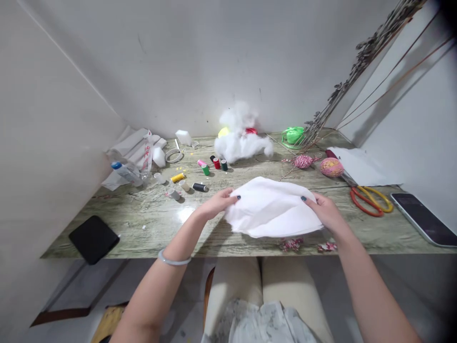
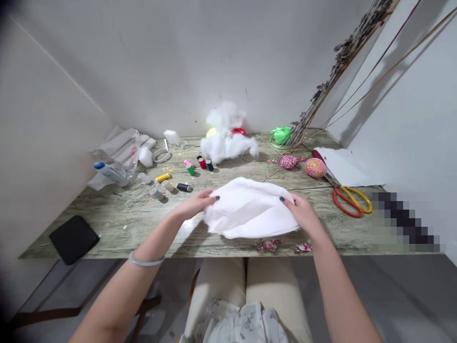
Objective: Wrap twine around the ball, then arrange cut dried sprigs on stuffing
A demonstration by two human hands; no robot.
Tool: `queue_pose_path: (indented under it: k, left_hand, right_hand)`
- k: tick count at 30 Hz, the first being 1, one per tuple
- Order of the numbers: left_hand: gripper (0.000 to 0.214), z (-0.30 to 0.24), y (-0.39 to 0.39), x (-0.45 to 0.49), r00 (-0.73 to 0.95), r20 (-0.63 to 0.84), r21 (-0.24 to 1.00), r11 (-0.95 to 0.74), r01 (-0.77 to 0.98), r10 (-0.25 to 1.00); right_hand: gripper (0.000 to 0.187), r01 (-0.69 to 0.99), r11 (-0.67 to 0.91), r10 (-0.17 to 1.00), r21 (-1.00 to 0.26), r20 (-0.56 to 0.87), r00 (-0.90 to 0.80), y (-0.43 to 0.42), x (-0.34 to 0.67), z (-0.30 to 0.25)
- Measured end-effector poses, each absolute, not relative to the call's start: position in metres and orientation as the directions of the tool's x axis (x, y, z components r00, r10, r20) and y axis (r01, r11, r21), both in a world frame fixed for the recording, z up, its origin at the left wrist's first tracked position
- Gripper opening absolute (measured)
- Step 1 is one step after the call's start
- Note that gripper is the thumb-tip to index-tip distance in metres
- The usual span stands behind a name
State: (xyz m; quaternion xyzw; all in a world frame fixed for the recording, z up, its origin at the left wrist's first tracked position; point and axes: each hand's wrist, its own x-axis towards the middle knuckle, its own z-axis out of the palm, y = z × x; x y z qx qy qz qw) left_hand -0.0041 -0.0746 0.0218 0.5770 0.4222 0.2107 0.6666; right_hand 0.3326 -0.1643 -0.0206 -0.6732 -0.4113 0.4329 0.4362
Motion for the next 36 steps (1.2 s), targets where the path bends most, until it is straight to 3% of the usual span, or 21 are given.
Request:
queue_pose_path:
  k: [2, 4, 7, 9, 11, 14, 16, 19, 24, 32, 34, 36]
  left_hand:
    - [0.031, 0.022, -0.063, -0.01, 0.394, -0.309, 0.942, 0.221, 0.253, 0.866]
    - [0.024, 0.025, -0.052, -0.017, 0.319, -0.226, 0.892, 0.064, 0.448, 0.92]
    - [0.017, 0.035, -0.054, -0.017, 0.152, 0.192, 0.615, -0.239, 0.751, 0.97]
    - [0.02, 0.038, -0.077, -0.004, 0.208, 0.42, 0.452, -0.403, 0.796, 0.883]
    - [0.02, 0.037, -0.111, 0.017, 0.482, 0.351, 0.388, -0.593, 0.706, 0.803]
    - [0.054, 0.027, -0.156, 0.05, 0.758, 0.145, 0.261, -0.764, 0.591, 0.636]
    - [0.044, 0.02, -0.168, 0.061, 0.761, 0.038, 0.198, -0.751, 0.63, 0.648]
    - [0.026, 0.018, -0.162, 0.058, 0.707, -0.073, 0.196, -0.684, 0.702, 0.704]
    - [0.043, 0.024, -0.148, 0.044, 0.659, -0.078, 0.244, -0.626, 0.74, 0.748]
    - [0.029, 0.028, -0.146, 0.045, 0.595, -0.118, 0.342, -0.53, 0.776, 0.795]
    - [0.025, 0.03, -0.141, 0.044, 0.611, -0.133, 0.367, -0.534, 0.762, 0.781]
    - [0.021, 0.032, -0.136, 0.043, 0.638, -0.145, 0.374, -0.555, 0.743, 0.757]
  right_hand:
    - [0.045, 0.183, -0.275, 0.93, -0.944, -0.212, 0.301, -0.166, 0.333, -0.025]
    - [0.043, 0.218, -0.267, 0.932, -0.939, -0.194, 0.305, -0.166, 0.333, -0.031]
    - [0.041, 0.287, -0.254, 0.929, -0.923, -0.151, 0.337, -0.168, 0.331, -0.04]
    - [0.046, 0.283, -0.251, 0.925, -0.925, -0.143, 0.353, -0.171, 0.326, -0.044]
    - [0.059, 0.216, -0.254, 0.922, -0.943, -0.168, 0.348, -0.176, 0.318, -0.043]
    - [0.083, 0.03, -0.24, 0.929, -0.97, -0.221, 0.297, -0.183, 0.303, -0.034]
    - [0.091, -0.056, -0.214, 0.935, -0.975, -0.221, 0.279, -0.187, 0.298, -0.025]
    - [0.085, -0.037, -0.185, 0.939, -0.982, -0.188, 0.288, -0.191, 0.3, -0.015]
    - [0.068, 0.098, -0.148, 0.949, -0.984, -0.114, 0.292, -0.198, 0.313, -0.014]
    - [0.077, 0.183, -0.117, 0.978, -0.976, -0.082, 0.192, -0.218, 0.317, -0.012]
    - [0.074, 0.254, -0.159, 0.973, -0.954, -0.108, 0.204, -0.221, 0.32, -0.013]
    - [0.072, 0.429, -0.186, 0.961, -0.884, -0.072, 0.269, -0.223, 0.321, -0.013]
